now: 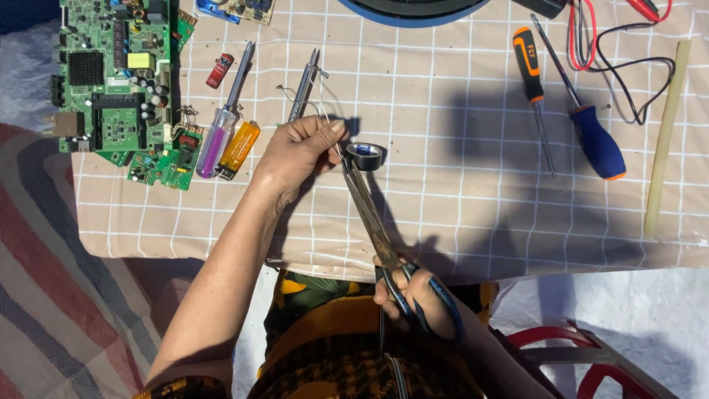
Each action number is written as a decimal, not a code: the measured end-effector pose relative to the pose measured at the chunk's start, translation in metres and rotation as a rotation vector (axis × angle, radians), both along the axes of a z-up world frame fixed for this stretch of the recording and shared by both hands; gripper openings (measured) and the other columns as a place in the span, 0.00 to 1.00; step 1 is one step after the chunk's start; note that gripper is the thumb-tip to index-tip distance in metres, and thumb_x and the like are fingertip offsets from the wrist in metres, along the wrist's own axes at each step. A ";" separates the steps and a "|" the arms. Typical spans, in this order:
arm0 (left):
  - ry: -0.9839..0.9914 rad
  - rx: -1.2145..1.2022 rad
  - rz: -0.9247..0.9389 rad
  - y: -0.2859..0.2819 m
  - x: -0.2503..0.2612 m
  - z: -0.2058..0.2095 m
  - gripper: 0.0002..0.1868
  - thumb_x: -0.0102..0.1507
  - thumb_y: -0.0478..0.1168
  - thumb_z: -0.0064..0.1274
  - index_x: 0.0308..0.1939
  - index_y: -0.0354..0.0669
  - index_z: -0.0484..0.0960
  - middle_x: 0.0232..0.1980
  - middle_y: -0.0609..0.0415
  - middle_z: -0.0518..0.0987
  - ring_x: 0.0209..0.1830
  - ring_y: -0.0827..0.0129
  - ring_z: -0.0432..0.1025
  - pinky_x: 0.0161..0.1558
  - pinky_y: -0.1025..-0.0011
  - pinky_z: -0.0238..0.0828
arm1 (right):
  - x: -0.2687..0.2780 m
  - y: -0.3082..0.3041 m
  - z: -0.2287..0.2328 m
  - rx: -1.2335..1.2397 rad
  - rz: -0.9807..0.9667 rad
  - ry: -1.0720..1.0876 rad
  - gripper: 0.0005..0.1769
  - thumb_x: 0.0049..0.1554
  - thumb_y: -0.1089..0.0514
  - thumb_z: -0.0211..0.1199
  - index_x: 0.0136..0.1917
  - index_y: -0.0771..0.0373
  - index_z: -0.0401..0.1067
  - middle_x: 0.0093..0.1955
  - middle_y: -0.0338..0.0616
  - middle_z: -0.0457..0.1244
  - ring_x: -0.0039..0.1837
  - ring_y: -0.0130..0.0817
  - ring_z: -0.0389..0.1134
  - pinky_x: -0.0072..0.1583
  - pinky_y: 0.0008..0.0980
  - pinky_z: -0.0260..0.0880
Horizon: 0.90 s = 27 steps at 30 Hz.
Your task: The person cuts a wire with scissors, twists the ends together, and uses a lighter to heat the connection. They then handle a black circular plastic object, placing it on the table and adjusting its position.
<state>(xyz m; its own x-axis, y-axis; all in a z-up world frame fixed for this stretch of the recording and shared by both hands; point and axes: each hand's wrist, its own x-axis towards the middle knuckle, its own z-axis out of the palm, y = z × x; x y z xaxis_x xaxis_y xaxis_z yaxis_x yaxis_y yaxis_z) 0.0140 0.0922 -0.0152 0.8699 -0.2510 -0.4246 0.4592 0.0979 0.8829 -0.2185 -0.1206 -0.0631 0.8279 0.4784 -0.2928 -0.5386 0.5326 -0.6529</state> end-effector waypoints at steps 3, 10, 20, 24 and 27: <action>0.051 -0.024 0.014 -0.001 -0.001 0.001 0.13 0.67 0.46 0.56 0.36 0.41 0.86 0.23 0.55 0.80 0.21 0.78 0.71 0.24 0.83 0.62 | 0.005 0.002 -0.002 0.052 0.008 -0.062 0.52 0.55 0.18 0.53 0.74 0.59 0.60 0.48 0.44 0.67 0.36 0.26 0.61 0.36 0.24 0.58; 0.146 -0.033 -0.036 0.003 -0.001 0.006 0.14 0.68 0.48 0.55 0.35 0.42 0.84 0.24 0.53 0.80 0.24 0.74 0.74 0.26 0.83 0.67 | 0.007 0.007 -0.026 0.150 0.004 0.010 0.57 0.48 0.16 0.58 0.75 0.57 0.59 0.48 0.43 0.67 0.34 0.27 0.63 0.31 0.25 0.58; 0.158 -0.197 -0.062 0.004 0.001 -0.008 0.17 0.69 0.47 0.52 0.32 0.39 0.81 0.23 0.50 0.78 0.18 0.76 0.69 0.17 0.84 0.57 | 0.011 0.006 -0.050 0.367 0.070 0.041 0.53 0.51 0.21 0.60 0.76 0.57 0.61 0.50 0.50 0.67 0.34 0.32 0.62 0.30 0.29 0.63; 0.148 -0.230 -0.050 0.000 -0.003 -0.004 0.15 0.69 0.45 0.54 0.33 0.39 0.83 0.29 0.50 0.82 0.19 0.76 0.68 0.18 0.84 0.60 | 0.026 0.014 -0.006 0.166 0.036 0.099 0.57 0.45 0.15 0.59 0.73 0.57 0.62 0.45 0.45 0.66 0.30 0.27 0.58 0.29 0.25 0.60; 0.200 -0.238 -0.018 0.001 -0.002 -0.009 0.13 0.69 0.45 0.53 0.35 0.42 0.81 0.34 0.55 0.82 0.20 0.79 0.69 0.18 0.84 0.61 | 0.030 0.019 0.000 0.170 -0.007 0.152 0.59 0.41 0.15 0.61 0.70 0.59 0.63 0.42 0.48 0.64 0.28 0.28 0.57 0.27 0.24 0.58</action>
